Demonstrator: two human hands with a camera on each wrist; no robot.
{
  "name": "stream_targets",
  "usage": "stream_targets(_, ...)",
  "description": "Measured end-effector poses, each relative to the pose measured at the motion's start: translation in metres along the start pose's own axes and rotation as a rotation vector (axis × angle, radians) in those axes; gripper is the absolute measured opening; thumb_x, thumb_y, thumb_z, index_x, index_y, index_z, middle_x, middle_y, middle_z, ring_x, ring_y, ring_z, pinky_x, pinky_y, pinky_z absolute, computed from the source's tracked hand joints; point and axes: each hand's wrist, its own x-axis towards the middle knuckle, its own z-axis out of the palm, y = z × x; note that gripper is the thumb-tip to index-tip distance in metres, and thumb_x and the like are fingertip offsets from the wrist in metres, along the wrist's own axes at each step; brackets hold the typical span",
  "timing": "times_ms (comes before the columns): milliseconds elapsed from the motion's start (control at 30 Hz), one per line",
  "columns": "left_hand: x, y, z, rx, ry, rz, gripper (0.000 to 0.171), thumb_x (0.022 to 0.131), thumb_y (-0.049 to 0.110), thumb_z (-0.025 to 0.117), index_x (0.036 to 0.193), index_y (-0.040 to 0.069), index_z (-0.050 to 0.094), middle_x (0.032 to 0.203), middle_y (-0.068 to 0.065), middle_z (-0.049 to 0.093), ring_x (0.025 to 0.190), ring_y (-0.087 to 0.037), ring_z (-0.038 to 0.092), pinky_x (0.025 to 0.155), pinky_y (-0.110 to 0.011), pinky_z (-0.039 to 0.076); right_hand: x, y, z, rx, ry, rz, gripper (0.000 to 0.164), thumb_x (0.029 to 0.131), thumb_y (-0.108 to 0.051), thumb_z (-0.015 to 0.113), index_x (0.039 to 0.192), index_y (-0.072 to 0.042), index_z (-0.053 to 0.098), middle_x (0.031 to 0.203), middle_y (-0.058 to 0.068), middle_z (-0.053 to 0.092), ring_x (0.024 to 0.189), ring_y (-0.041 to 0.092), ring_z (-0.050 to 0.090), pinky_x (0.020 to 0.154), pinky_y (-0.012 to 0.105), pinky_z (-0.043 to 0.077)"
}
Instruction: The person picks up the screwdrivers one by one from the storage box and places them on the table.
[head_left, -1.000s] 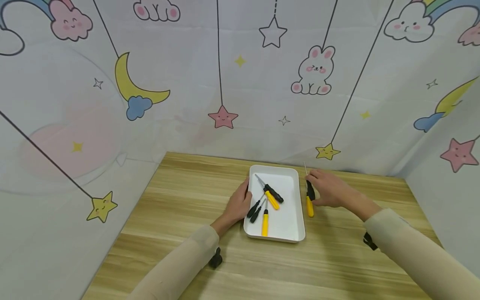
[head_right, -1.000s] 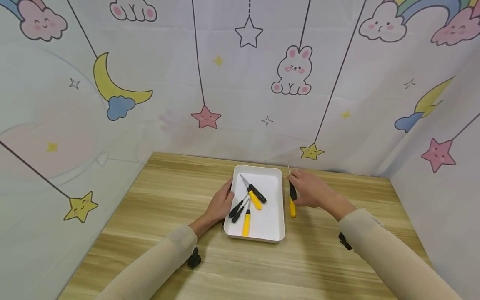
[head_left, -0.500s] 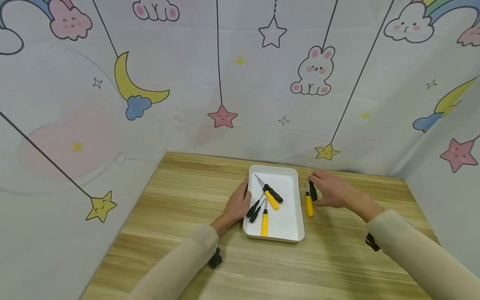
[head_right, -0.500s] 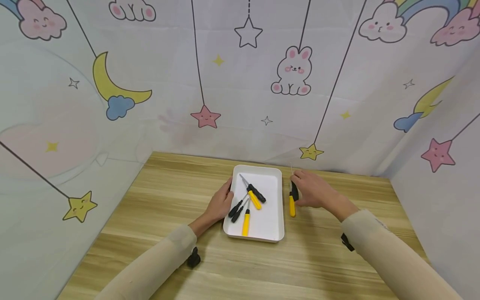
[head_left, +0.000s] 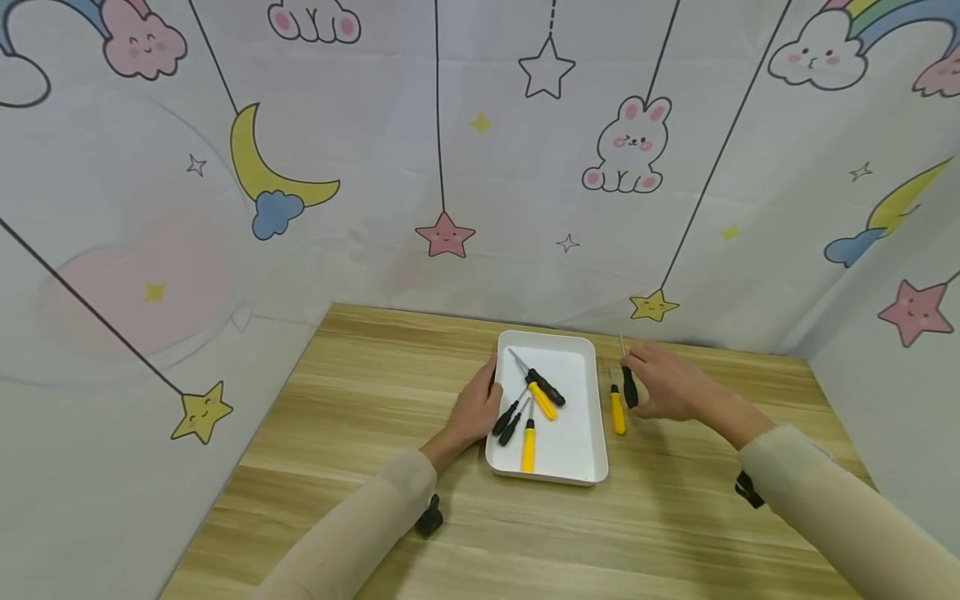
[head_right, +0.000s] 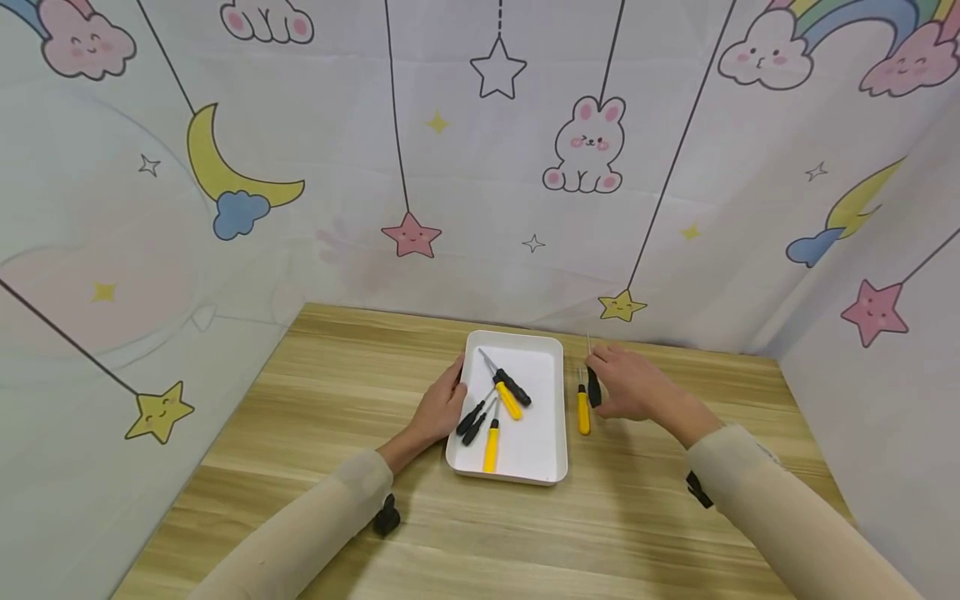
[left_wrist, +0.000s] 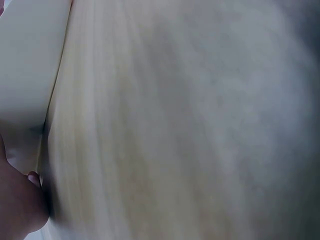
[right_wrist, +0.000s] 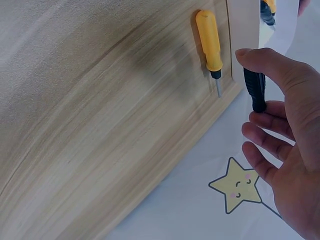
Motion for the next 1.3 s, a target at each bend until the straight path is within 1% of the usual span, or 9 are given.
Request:
stream_targets(167,0.001,-0.002,0.001,0.006,-0.005,0.001,0.059,0.112,0.016,0.039,0.168,0.003,0.025,0.171,-0.012,0.032,0.157,-0.027,0.031,0.127,-0.045,0.028,-0.001,0.003,0.000,0.014,0.005,0.012,0.074,0.077,-0.031,0.094,0.134,0.004,0.062,0.132,0.019,0.063,0.120,0.042,0.060,0.099,0.059,0.052)
stream_targets(500,0.000,0.000,0.000,0.001,0.002,-0.006,0.060,0.111,0.017,0.040,0.168,0.003,0.026,0.171,-0.012,0.032,0.157,-0.028,0.032,0.126,-0.047,0.029,-0.003,0.004,0.004,-0.003,-0.013,0.040,0.075,0.077,-0.034,0.095,0.134,0.003,0.063,0.132,0.018,0.064,0.119,0.041,0.062,0.100,0.059,0.053)
stream_targets(667,0.000,0.000,0.000,0.008,0.004,-0.007,0.060,0.111,0.016,0.039,0.168,0.003,0.026,0.171,-0.012,0.033,0.156,-0.028,0.032,0.126,-0.046,0.029,-0.004,0.005,0.009,-0.004,-0.017,0.037,0.076,0.076,-0.034,0.095,0.135,0.002,0.063,0.134,0.018,0.063,0.121,0.042,0.060,0.099,0.059,0.053)
stream_targets(900,0.000,0.001,0.000,0.012,0.001,-0.020,0.060,0.112,0.017,0.039,0.169,0.006,0.025,0.172,-0.010,0.032,0.157,-0.027,0.031,0.127,-0.044,0.027,-0.006,0.005,0.014,-0.024,-0.016,0.029,0.077,0.076,-0.034,0.096,0.135,0.003,0.064,0.133,0.019,0.064,0.121,0.042,0.061,0.100,0.059,0.053)
stream_targets(1067,0.000,0.001,0.001,0.012,0.005,-0.016,0.060,0.111,0.017,0.039,0.168,0.005,0.026,0.172,-0.011,0.032,0.157,-0.028,0.032,0.127,-0.046,0.028,-0.007,0.005,0.018,-0.019,-0.047,0.050,0.078,0.077,-0.037,0.095,0.137,0.002,0.063,0.136,0.021,0.064,0.124,0.045,0.060,0.102,0.060,0.051)
stream_targets(1300,-0.001,0.001,0.001,0.004,0.002,-0.013,0.060,0.112,0.016,0.039,0.168,0.004,0.025,0.171,-0.011,0.032,0.157,-0.027,0.032,0.127,-0.045,0.028,-0.010,0.005,0.027,-0.013,-0.070,0.078,0.081,0.077,-0.040,0.094,0.139,0.002,0.062,0.145,0.025,0.059,0.129,0.047,0.058,0.105,0.061,0.050)
